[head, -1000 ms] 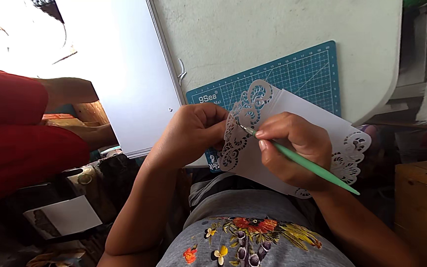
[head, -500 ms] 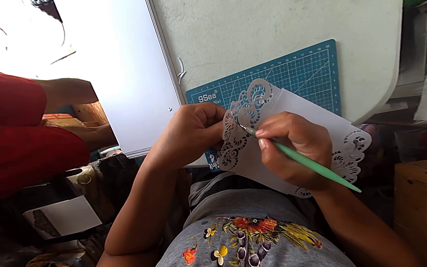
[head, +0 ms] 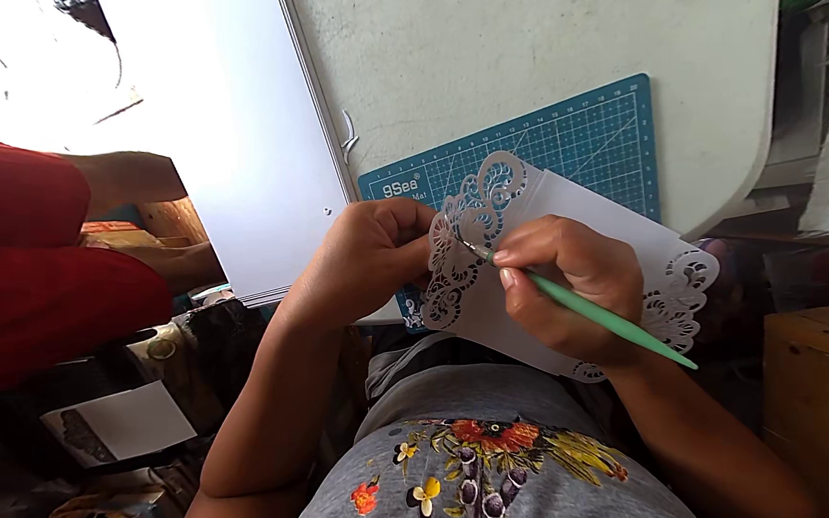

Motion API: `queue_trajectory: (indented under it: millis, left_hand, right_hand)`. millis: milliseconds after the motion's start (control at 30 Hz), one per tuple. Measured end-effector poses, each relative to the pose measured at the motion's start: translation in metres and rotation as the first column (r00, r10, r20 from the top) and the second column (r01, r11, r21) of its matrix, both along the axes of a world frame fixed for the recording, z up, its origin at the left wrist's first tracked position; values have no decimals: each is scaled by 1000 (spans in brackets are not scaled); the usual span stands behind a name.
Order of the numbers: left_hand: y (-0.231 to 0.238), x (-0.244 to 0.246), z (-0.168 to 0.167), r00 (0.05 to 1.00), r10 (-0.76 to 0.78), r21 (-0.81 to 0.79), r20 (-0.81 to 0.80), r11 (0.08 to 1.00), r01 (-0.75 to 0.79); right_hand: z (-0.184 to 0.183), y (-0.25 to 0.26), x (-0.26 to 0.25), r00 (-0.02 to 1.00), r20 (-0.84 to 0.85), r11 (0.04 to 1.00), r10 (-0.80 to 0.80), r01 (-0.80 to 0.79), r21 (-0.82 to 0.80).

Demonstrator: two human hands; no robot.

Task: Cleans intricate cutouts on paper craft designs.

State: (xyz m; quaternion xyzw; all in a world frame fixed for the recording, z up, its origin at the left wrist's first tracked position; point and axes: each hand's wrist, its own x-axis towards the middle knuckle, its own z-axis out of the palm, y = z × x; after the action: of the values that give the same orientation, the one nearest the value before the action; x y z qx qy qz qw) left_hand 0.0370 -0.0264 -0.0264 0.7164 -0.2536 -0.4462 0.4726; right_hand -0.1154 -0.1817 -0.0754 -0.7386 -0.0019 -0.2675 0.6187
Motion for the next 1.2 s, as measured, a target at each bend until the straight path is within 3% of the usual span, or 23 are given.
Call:
queue_trajectory:
  millis: [1200]
  left_hand:
    - [2,1,-3,1000,-6,-40,-11,999,6]
  right_hand:
    - [0,0,0,1000,9,1000,11,-12,14]
